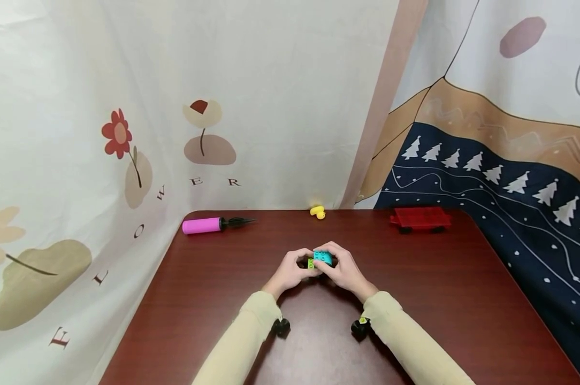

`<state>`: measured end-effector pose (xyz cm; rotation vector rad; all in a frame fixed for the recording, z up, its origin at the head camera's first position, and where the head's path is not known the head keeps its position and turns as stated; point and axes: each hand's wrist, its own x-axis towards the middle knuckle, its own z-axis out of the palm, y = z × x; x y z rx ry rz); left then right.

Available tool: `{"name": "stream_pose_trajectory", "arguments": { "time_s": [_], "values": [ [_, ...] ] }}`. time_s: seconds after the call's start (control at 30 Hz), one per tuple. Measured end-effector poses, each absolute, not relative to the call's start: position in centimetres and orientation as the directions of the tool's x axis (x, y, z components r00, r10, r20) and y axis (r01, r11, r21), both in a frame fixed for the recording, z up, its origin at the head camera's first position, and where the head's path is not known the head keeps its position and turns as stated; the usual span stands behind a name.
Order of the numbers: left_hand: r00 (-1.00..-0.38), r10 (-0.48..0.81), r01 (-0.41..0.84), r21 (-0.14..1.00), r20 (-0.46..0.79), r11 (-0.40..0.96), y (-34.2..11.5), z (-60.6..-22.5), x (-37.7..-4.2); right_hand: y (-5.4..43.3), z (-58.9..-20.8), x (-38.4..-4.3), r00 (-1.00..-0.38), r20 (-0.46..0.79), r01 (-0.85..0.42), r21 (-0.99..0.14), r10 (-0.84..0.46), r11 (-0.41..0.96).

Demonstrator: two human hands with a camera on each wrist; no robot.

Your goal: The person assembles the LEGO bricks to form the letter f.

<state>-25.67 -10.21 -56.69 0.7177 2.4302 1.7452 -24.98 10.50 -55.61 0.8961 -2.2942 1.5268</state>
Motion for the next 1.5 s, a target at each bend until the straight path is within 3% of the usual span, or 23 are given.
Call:
{"name": "stream_pose_trajectory", "arguments": {
  "time_s": [0.27,0.5,1.1,1.5],
  "values": [
    [-0.87,0.443,0.382,0.866,0.218,0.323,-10.3,-56.6,-25.6,10.6,-55.1,-24.6,-0.8,0.488,-0.596,-0.714,-0.35,0.367],
    [-0.882,0.434,0.348,0.873,0.182,0.342,-10.4,-56.5,-25.5,10.7,-54.7,-24.7,-0.805,0.478,-0.59,-0.703,-0.35,0.397],
    [-0.907,0.399,0.266,0.916,0.132,0.302,-9.6,-54.9,-25.3,11.4,-52.9,-27.0,-0.936,0.275,-0.344,-0.849,-0.222,0.4],
    [-0.859,0.5,0.294,0.908,0.115,0.297,-9.2,-54.4,-25.5,11.9,-52.7,-27.9,-0.949,0.159,-0.271,-0.852,-0.271,0.448]
  ]
}}
